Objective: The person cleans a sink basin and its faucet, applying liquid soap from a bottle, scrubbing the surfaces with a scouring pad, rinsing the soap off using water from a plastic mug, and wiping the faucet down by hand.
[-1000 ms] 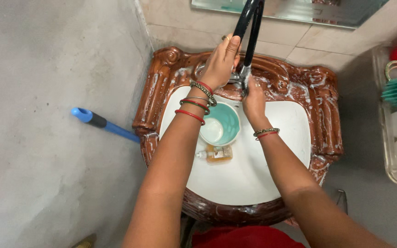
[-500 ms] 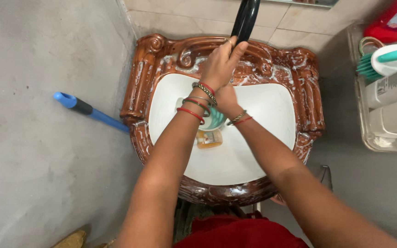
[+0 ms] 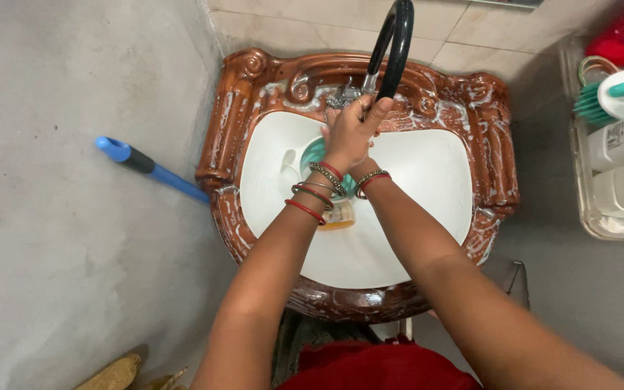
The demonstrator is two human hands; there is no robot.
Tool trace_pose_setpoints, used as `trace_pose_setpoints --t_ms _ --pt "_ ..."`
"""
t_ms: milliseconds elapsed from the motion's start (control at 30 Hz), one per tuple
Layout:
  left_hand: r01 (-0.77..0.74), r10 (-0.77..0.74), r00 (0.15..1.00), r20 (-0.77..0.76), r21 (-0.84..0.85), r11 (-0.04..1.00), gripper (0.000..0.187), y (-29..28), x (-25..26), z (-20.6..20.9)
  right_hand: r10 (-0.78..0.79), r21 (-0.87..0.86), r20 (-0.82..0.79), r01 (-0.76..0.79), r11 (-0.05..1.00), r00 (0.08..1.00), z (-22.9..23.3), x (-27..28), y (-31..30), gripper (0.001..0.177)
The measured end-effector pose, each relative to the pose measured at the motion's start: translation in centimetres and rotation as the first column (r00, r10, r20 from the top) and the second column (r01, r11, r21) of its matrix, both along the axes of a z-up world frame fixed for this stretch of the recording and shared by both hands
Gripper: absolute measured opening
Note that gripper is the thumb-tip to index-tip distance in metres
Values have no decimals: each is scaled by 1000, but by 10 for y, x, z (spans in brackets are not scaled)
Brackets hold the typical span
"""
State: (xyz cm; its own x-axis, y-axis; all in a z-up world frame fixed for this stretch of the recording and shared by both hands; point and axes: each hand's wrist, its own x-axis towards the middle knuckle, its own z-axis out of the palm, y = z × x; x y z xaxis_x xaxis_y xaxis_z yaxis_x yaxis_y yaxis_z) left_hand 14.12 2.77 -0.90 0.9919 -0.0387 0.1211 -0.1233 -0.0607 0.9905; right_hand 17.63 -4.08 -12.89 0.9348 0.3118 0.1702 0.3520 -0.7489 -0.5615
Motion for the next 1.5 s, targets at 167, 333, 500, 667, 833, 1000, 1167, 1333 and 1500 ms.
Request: trace_pose_setpoints --t_ms 167,333,500,667,833,1000,1167,1333,1500 --pt "-4 42 985 166 -221 975 48 -17 0 -13 126 291 185 -177 940 975 -2 5 -67 52" --pt "112 -61 989 135 -415 903 38 -5 -6 -43 113 -335 630 137 932 768 11 18 -133 41" --pt "127 -55 974 221 -324 938 46 1 -29 -56 -71 -146 134 91 985 988 6 60 -94 40" --pt "83 -46 971 233 -149 985 59 9 -58 -42 78 -415 363 86 906 929 7 46 -131 52" --pt "-93 9 929 370 211 973 63 46 -95 -40 -259 -317 384 390 864 886 -35 13 -63 66" --pt "-135 86 989 120 496 858 46 127 -163 -43 -286 -468 205 350 812 936 -42 10 38 71" --pt "-72 124 992 -28 677 733 47 168 -185 -59 -345 -218 -40 329 919 938 -43 60 122 92" --pt "-201 88 977 196 694 691 39 172 -200 -83 -698 263 -449 829 494 559 -29 186 154 124" --pt "-104 31 993 115 718 688 30 173 -198 -85 -857 771 -361 635 -52 367 -8 229 96 106"
